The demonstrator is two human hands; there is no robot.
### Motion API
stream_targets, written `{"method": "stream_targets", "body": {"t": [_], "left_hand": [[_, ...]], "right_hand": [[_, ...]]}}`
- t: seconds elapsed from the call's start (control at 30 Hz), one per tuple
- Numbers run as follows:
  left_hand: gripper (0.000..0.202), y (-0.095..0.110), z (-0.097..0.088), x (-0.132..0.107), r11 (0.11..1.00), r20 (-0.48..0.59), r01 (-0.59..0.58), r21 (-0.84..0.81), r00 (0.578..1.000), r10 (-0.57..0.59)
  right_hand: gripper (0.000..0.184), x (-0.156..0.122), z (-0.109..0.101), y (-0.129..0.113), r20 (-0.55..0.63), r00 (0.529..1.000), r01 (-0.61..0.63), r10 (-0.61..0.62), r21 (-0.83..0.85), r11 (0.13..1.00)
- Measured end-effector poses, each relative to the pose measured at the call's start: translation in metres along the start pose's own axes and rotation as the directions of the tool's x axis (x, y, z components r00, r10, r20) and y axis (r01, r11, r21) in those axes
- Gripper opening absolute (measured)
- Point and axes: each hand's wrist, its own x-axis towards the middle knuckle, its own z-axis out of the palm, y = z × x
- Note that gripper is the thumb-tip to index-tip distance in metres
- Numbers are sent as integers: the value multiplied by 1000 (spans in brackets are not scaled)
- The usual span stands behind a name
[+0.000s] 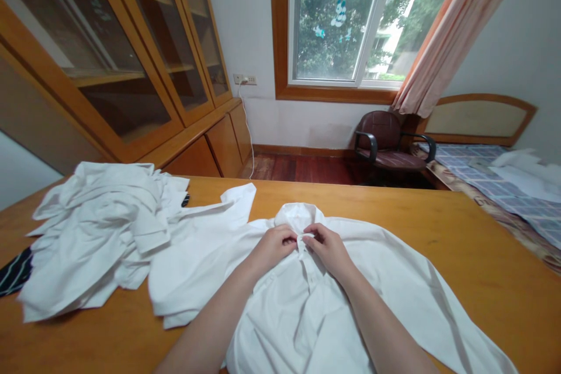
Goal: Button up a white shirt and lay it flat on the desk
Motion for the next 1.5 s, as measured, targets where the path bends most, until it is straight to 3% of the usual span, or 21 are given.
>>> {"method": "stream_targets", "body": {"t": [0.23, 0.43, 0.7, 1.03, 1.27, 1.5], "left_hand": [[14, 2, 1, -1, 987, 8, -75, 141, 997, 74], [13, -1, 2, -1, 979, -8, -69, 191, 997, 72], [13, 4, -2, -2, 980, -71, -98, 173, 991, 111], [14, 2, 0, -2, 986, -66, -115, 119, 990, 123], [14, 2, -1, -2, 995, -56, -80, 51, 995, 83], [13, 5, -1, -2, 996, -26, 71, -48, 997, -73]], "right_hand": [[20, 0, -1, -1, 3, 1000, -7, 7, -11, 1000], [20, 1, -1, 0, -6, 1000, -14, 14, -31, 999], [17, 2, 0, -2, 0, 1000, -24, 24, 4, 1000], [13, 4, 0, 0, 5, 1000, -5, 5, 13, 1000], [15, 5, 1, 1, -20, 1000, 18, -18, 2, 1000], [15, 4, 2, 0, 3, 999, -44, 44, -4, 999]]}}
